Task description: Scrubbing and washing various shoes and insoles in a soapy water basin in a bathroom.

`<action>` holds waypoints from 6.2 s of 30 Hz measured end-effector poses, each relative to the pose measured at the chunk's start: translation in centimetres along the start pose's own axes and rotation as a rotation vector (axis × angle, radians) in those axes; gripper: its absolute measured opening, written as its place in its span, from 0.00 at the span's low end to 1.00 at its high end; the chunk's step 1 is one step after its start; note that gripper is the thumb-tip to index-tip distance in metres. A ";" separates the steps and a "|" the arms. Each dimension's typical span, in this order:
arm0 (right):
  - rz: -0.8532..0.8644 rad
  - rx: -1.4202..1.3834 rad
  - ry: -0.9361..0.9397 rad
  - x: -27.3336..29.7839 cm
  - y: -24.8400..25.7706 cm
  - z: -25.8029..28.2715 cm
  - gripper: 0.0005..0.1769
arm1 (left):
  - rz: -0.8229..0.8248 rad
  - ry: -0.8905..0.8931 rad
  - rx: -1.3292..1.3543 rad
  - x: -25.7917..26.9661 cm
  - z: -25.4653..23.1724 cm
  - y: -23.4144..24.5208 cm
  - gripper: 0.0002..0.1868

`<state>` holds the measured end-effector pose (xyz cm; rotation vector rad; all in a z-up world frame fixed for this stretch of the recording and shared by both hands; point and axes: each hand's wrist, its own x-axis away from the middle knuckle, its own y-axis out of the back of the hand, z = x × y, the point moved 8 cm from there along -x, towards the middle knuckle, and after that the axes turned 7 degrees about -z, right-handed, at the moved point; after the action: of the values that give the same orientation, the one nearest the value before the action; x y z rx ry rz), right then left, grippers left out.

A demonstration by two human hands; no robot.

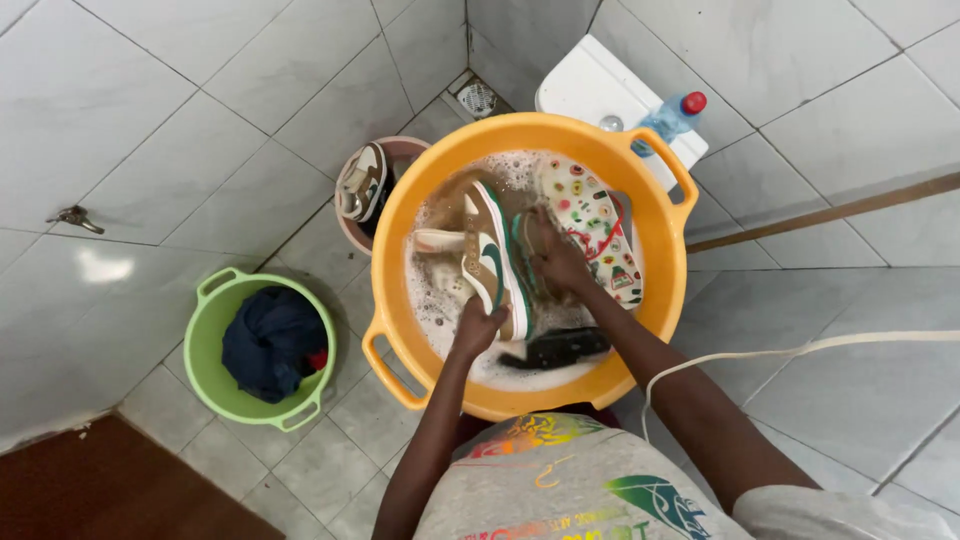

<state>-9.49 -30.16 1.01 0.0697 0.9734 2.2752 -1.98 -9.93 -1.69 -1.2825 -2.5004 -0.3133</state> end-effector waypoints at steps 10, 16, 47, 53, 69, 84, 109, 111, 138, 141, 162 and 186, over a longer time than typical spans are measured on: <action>0.308 0.293 -0.557 3.6 -3.5 -4.8 0.42 | -0.150 0.059 -0.516 -11.8 20.8 -1.2 0.44; 0.128 -0.462 -0.584 4.4 -2.6 -6.1 0.46 | -0.382 0.144 -0.222 -10.1 10.9 1.0 0.20; 0.136 0.441 -0.105 0.5 8.5 19.7 0.72 | -0.032 0.286 1.399 -6.6 -3.6 1.8 0.32; 0.084 0.365 -0.056 1.9 7.6 19.5 0.73 | 0.004 0.109 1.323 -8.7 -2.4 0.1 0.23; 0.155 0.386 -0.011 2.6 7.8 20.4 0.70 | 0.292 -0.028 1.391 -8.8 -0.8 -4.0 0.28; -0.151 0.361 -0.096 0.2 12.6 20.5 0.78 | -0.007 0.437 0.886 -2.3 0.0 -2.2 0.37; -0.452 -0.042 -0.483 0.5 15.7 17.7 0.67 | -0.163 -0.198 0.490 -0.7 8.5 -8.4 0.35; -0.480 -0.013 -0.439 1.1 14.4 16.1 0.65 | -0.189 -0.166 0.669 1.5 -0.1 -5.7 0.31; -0.482 -0.114 -0.150 1.4 12.1 22.4 0.65 | 0.059 -0.107 0.748 1.7 -10.5 1.2 0.30; -0.376 -0.298 -0.123 0.3 10.9 22.7 0.65 | -0.069 -0.214 0.853 2.3 -14.7 5.7 0.28; -0.086 -0.234 -0.609 6.3 3.4 10.9 0.52 | -0.636 -0.086 -0.598 -6.4 4.6 32.1 0.42; -0.095 -0.252 -0.764 12.5 4.5 6.5 0.44 | -1.133 0.466 -0.531 -3.2 27.3 37.7 0.31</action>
<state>-19.89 -21.00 6.17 0.7072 0.2794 1.9956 25.75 18.41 -26.25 0.2658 -2.4813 -1.3842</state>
